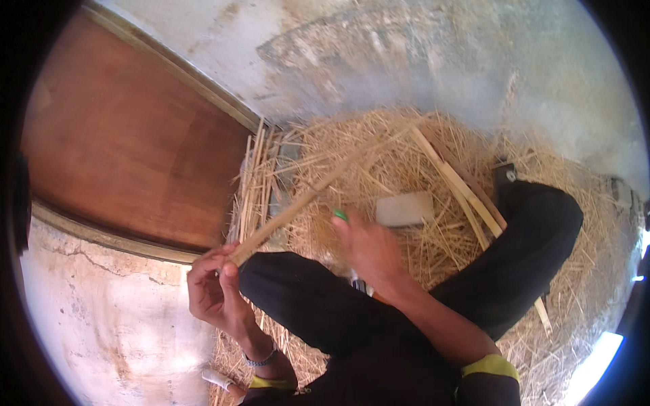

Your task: The person sits on a bed of straw and uses a green-handled knife to shave thin strips from a wooden stick. They repeatedly scrape the blade along the wood, creating shavings that fall onto the straw below.

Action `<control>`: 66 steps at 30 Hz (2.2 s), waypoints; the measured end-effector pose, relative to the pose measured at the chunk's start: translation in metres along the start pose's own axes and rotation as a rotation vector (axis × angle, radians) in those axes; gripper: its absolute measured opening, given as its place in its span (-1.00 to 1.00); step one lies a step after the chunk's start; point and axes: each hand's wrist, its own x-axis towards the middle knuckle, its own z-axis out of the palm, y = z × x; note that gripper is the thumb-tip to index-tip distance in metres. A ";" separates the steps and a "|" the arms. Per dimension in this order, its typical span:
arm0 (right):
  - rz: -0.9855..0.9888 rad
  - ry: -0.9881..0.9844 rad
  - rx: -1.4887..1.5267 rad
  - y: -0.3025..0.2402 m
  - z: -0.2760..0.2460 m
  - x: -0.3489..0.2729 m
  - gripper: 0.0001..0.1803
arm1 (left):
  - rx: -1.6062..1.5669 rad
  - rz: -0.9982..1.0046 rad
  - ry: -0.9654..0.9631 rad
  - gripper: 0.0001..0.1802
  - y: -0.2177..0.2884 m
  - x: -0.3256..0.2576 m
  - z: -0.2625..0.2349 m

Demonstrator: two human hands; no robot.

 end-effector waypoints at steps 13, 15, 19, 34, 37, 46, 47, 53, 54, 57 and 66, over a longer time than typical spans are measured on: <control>-0.376 -0.108 0.168 -0.064 -0.063 -0.032 -0.67 | 0.061 0.052 0.030 -0.83 0.022 -0.014 0.020; -0.383 -0.097 0.136 -0.060 -0.061 -0.032 -0.69 | 0.066 0.056 -0.003 -0.84 0.024 -0.016 0.021; -0.426 -0.002 0.134 -0.047 -0.042 -0.025 -0.71 | 0.100 0.027 0.000 -0.85 0.020 -0.018 0.023; -0.024 -0.055 -0.153 0.038 -0.001 -0.005 -0.69 | 0.074 -0.034 0.163 -0.83 0.018 -0.022 -0.020; -0.051 -0.088 -0.015 -0.001 -0.027 -0.019 -0.67 | 0.067 -0.103 0.179 -0.85 0.009 -0.022 0.002; -0.352 -0.258 0.402 -0.065 -0.065 -0.035 -0.60 | 0.130 -0.027 0.141 -0.77 0.043 -0.030 0.002; -0.333 -0.315 0.407 -0.065 -0.065 -0.035 -0.60 | 0.128 -0.028 0.138 -0.79 0.042 -0.031 0.005; -0.297 -0.249 0.279 -0.056 -0.053 -0.031 -0.56 | 0.087 -0.045 0.112 -0.80 0.029 -0.034 0.016; -0.312 -0.212 0.237 -0.054 -0.050 -0.029 -0.56 | 0.093 -0.075 0.102 -0.81 0.028 -0.034 0.017; -0.365 -0.115 0.126 -0.050 -0.041 -0.020 -0.56 | 0.098 -0.127 0.095 -0.83 0.025 -0.031 0.018; -0.417 -0.031 0.069 -0.046 -0.014 -0.021 -0.64 | 0.080 -0.165 0.132 -0.85 0.013 -0.038 0.005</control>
